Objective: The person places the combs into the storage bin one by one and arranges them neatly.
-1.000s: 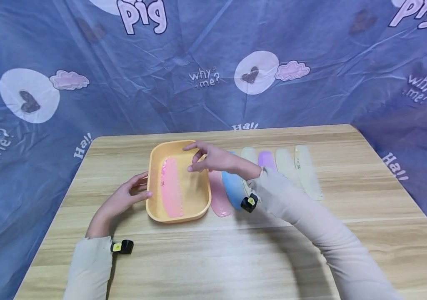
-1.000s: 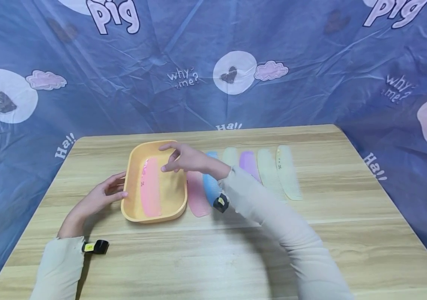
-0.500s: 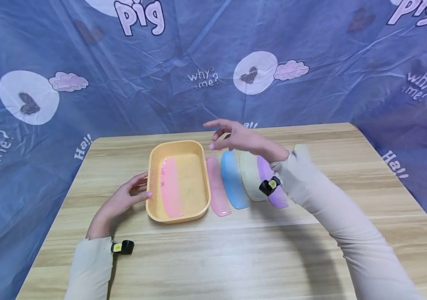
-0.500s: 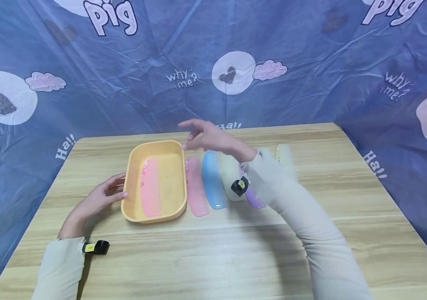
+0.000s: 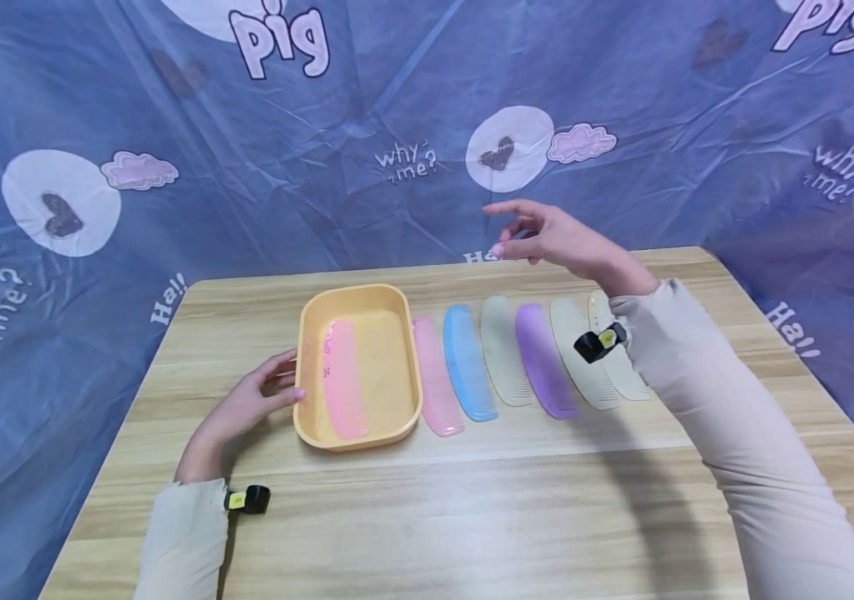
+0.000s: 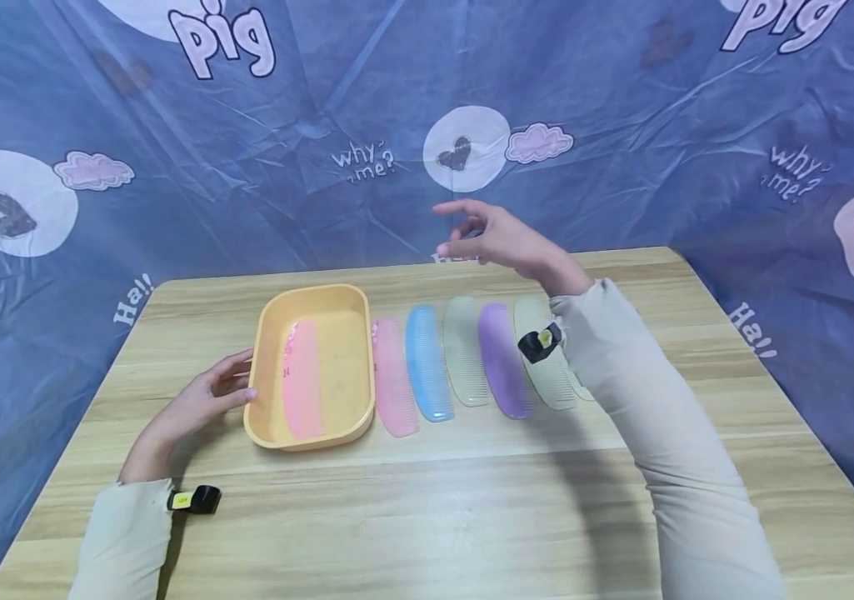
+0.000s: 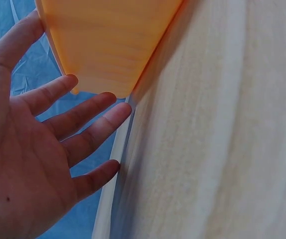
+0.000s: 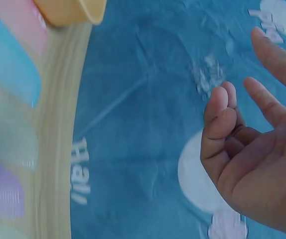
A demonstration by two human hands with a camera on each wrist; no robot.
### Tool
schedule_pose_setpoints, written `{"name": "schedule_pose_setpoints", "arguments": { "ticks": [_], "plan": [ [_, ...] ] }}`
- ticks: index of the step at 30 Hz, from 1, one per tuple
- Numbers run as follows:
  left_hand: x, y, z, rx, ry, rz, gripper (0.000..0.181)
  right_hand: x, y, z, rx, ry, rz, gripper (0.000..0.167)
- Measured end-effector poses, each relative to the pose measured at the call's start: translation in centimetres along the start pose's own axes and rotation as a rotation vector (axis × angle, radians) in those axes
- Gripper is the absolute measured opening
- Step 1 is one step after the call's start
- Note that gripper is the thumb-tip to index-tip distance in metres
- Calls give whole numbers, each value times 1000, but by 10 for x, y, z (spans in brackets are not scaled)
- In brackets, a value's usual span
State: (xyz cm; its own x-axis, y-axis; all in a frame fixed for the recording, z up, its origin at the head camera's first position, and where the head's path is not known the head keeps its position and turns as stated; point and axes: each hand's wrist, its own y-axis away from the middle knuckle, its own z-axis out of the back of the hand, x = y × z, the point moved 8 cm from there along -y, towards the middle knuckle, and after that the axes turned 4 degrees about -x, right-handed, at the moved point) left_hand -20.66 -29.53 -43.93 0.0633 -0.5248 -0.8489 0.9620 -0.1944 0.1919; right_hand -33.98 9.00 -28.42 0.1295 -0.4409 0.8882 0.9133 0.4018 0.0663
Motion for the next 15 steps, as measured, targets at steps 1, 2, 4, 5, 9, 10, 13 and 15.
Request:
{"name": "schedule_pose_setpoints", "arguments": {
  "ticks": [1,2,4,5,9,10,13,15],
  "plan": [
    [0,0,0,-2,-1,-1,74,-2,2,6,-9,7,-8,60],
    [-1,1,-1,-4,-2,-2,74,-4,4,11,-15,12,-13,60],
    [-2,1,-1,-6,-5,-1,74,-8,8,22,-32,21,-23,60],
    [-2,2,-1,-7,-4,-1,74,-9,10,27,-40,28,-26,60],
    [-3,4,-2,-8,-2,2,74,-17,15,43,-65,60,-26,59],
    [-3,4,-2,-9,0,3,74,-19,16,46,-65,69,-24,59],
    [-4,6,-3,-10,-3,6,74,-25,20,53,-55,87,-20,60],
    [-5,7,-4,-10,-1,9,75,-31,22,57,-48,90,-20,60]
  ]
}}
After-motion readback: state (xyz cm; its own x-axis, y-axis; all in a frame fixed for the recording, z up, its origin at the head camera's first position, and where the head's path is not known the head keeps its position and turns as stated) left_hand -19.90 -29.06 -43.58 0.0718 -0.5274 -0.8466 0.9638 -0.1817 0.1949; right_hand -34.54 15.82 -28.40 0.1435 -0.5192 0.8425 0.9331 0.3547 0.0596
